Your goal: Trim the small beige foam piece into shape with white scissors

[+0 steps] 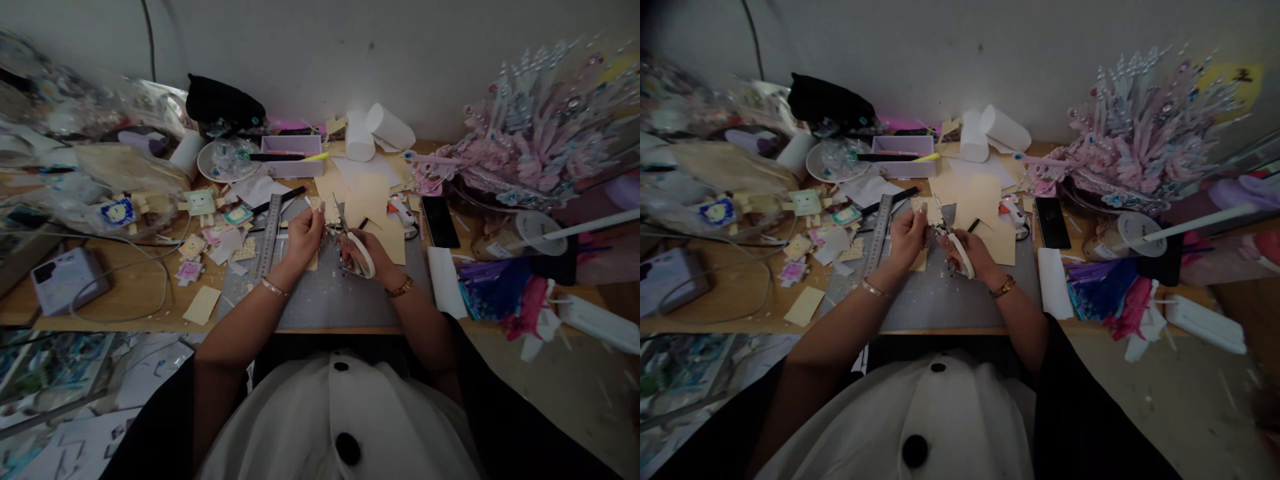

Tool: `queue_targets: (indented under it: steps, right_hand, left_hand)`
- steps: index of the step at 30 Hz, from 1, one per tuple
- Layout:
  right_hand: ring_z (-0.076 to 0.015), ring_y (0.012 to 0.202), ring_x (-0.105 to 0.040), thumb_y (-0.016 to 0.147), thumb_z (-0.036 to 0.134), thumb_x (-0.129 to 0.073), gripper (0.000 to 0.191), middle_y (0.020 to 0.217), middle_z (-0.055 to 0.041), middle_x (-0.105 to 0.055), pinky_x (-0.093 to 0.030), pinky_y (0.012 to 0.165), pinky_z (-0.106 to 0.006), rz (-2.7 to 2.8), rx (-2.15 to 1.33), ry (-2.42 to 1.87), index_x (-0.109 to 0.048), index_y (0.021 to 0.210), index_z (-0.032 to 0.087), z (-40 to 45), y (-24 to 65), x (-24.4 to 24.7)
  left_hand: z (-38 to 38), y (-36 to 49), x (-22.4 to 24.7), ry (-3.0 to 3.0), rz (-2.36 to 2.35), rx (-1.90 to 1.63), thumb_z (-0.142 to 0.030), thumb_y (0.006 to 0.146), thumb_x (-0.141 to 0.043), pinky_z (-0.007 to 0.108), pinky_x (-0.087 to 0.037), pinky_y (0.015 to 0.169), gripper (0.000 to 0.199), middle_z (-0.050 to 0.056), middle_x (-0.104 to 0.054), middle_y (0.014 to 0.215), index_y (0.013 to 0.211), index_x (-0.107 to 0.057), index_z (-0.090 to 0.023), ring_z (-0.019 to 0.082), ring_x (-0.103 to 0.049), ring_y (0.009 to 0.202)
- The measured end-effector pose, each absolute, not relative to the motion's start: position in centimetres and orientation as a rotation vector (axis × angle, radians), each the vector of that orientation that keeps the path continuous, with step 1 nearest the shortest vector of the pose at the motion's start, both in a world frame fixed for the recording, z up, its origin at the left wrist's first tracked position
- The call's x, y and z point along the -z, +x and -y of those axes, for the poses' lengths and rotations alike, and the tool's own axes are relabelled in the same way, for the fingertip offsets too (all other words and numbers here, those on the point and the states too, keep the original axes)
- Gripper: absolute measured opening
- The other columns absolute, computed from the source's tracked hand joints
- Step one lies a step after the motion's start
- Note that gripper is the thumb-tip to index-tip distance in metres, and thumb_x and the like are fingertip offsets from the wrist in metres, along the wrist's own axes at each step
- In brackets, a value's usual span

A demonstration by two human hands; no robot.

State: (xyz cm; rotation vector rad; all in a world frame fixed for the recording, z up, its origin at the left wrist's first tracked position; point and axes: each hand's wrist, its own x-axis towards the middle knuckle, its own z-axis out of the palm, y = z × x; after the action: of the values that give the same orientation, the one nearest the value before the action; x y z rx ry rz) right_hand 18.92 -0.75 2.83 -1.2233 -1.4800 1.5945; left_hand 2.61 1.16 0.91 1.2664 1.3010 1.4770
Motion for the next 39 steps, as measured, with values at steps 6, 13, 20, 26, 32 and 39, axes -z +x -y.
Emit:
queue_targets:
  steps: [6, 13, 20, 26, 32, 39]
  right_hand:
    - [-0.0074, 0.040, -0.049, 0.072, 0.079, -0.074, 0.063, 0.058, 0.0034, -0.057, -0.041, 0.036, -0.020, 1.479, -1.588, -1.221, -0.057, 0.079, 0.019, 0.7, 19.0, -2.6]
    - [-0.0070, 0.039, -0.049, 0.066, 0.078, -0.078, 0.064, 0.056, 0.0049, -0.056, -0.042, 0.036, -0.019, 1.450, -1.595, -1.247, -0.055, 0.078, 0.019, 0.8, 18.9, -2.9]
    - [-0.0082, 0.042, -0.051, 0.067, 0.074, -0.078, 0.061, 0.057, 0.0049, -0.056, -0.043, 0.039, -0.020, 1.501, -1.579, -1.264, -0.058, 0.084, 0.019, 0.8, 19.0, -3.4]
    - [-0.0095, 0.045, -0.052, 0.070, 0.064, -0.080, 0.052, 0.060, 0.0038, -0.057, -0.042, 0.039, -0.020, 1.544, -1.576, -1.223, -0.058, 0.084, 0.019, 0.7, 19.2, -3.1]
    - [-0.0091, 0.042, -0.051, 0.070, 0.058, -0.080, 0.046, 0.059, 0.0043, -0.056, -0.041, 0.038, -0.020, 1.539, -1.628, -1.225, -0.058, 0.078, 0.020, 0.5, 19.3, -2.9]
    - [-0.0093, 0.042, -0.050, 0.071, 0.053, -0.080, 0.041, 0.057, 0.0054, -0.054, -0.039, 0.038, -0.021, 1.567, -1.649, -1.209, -0.055, 0.076, 0.020, 0.5, 19.5, -2.7]
  left_hand:
    - [-1.1, 2.6, -1.3, 1.244, -1.277, -1.462, -0.061, 0.096, -0.059, 0.027, -0.027, 0.046, 0.058, -0.002, -0.046, 0.050, 0.055, -0.048, -0.021, 0.009, -0.039, 0.048]
    - [-1.4, 2.6, -1.1, 1.257, -1.213, -1.483, -0.076, 0.089, -0.057, 0.026, -0.028, 0.044, 0.066, -0.003, -0.044, 0.046, 0.055, -0.047, -0.021, 0.008, -0.038, 0.045]
    - [-1.6, 2.5, -1.1, 1.170, -1.186, -1.445, -0.070, 0.092, -0.059, 0.025, -0.023, 0.038, 0.062, -0.005, -0.041, 0.042, 0.055, -0.047, -0.021, 0.007, -0.033, 0.038]
    - [-1.8, 2.1, -1.2, 1.103, -1.233, -1.448, -0.056, 0.096, -0.062, 0.025, -0.023, 0.039, 0.056, -0.005, -0.043, 0.042, 0.055, -0.047, -0.021, 0.006, -0.032, 0.038]
    - [-2.2, 2.0, -1.1, 1.070, -1.244, -1.472, -0.058, 0.093, -0.066, 0.025, -0.023, 0.039, 0.057, -0.005, -0.043, 0.042, 0.054, -0.045, -0.022, 0.006, -0.033, 0.038]
    - [-2.3, 2.0, -1.1, 1.064, -1.284, -1.469, -0.056, 0.094, -0.066, 0.026, -0.023, 0.038, 0.057, -0.005, -0.042, 0.041, 0.052, -0.045, -0.022, 0.006, -0.031, 0.037]
